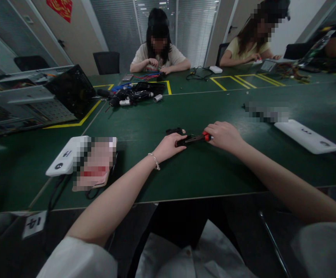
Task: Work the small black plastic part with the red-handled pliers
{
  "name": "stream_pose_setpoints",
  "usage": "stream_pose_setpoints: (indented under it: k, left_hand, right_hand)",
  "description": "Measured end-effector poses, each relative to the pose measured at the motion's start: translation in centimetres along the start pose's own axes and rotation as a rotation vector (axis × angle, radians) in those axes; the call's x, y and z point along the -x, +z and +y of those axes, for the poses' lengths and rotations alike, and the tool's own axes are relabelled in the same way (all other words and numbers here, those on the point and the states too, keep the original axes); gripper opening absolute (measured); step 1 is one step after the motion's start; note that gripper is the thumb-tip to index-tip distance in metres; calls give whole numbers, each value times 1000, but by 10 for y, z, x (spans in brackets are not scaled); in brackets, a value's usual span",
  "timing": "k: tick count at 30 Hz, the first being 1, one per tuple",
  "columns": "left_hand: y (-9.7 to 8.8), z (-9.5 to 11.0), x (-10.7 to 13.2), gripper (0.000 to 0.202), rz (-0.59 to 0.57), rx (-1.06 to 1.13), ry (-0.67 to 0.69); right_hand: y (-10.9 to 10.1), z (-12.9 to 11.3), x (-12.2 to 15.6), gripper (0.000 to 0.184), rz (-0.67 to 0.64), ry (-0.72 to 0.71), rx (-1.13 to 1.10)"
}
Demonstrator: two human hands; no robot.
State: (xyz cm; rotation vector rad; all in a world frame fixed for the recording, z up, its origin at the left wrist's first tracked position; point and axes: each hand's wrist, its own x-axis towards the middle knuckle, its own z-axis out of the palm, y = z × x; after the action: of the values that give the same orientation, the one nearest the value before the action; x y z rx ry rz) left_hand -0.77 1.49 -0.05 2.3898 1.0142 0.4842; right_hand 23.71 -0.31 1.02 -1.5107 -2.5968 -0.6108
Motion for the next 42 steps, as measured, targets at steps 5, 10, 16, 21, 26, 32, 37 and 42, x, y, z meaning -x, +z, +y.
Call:
stream_pose_setpoints:
  k: [5,10,16,21,26,32,37,42]
  left_hand:
    - [0,1,0,44,9,-15,-8]
    - [0,2,0,44,11,-15,-6]
    - [0,2,0,44,10,-6,-16]
    - [0,3,0,43,22,7,-10]
    - [-1,4,1,44,9,6,-26]
    - [-1,4,1,44,27,10,-12]
    - [1,2,0,43,41,32,-9]
    - [6,-4,-1,42,80,59,45]
  right_hand:
    - [3,-1,0,18,-22,30,-38]
    - [-3,-4,0,19,-2,5,33]
    - [-7,-3,0,19,9,-18,57]
    - [1,-2,0,19,-29,31,-8]
    - [1,-2,0,19,-25,13,17]
    - [-6,-3,1,19,9,-22,64]
    - [-6,-3,1,20,-5,-19,55]
    - [-7,-5,0,19,-1,-7,65]
